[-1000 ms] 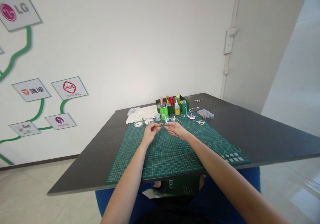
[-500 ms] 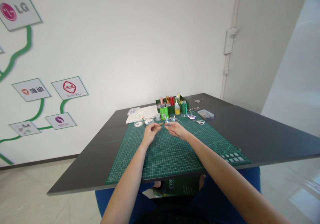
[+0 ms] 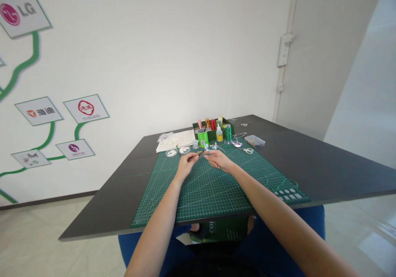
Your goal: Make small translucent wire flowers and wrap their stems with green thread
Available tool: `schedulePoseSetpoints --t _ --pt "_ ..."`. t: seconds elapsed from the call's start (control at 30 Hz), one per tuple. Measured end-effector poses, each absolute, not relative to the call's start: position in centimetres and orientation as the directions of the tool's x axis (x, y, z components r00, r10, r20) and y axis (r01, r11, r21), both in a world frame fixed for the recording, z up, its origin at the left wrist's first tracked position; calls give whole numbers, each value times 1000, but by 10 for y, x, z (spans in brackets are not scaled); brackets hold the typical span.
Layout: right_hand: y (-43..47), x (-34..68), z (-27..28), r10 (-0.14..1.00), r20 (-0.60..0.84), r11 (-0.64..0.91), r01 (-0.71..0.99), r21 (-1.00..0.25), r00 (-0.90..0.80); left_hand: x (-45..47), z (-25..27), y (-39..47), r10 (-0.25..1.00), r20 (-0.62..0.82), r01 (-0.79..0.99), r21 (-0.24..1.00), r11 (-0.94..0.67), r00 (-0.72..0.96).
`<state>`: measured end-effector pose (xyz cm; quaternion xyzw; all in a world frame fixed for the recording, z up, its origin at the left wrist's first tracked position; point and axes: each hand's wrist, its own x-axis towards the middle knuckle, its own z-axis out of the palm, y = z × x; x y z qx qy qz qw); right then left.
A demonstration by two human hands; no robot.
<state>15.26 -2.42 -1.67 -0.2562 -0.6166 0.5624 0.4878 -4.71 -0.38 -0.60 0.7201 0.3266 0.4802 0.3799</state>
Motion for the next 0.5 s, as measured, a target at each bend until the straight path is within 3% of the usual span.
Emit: schedulePoseSetpoints --t 0.5 --pt "-23 152 -19 869 310 238 -225 -945 -385 -46 -5 -6 848 383 66 898 -434 367"
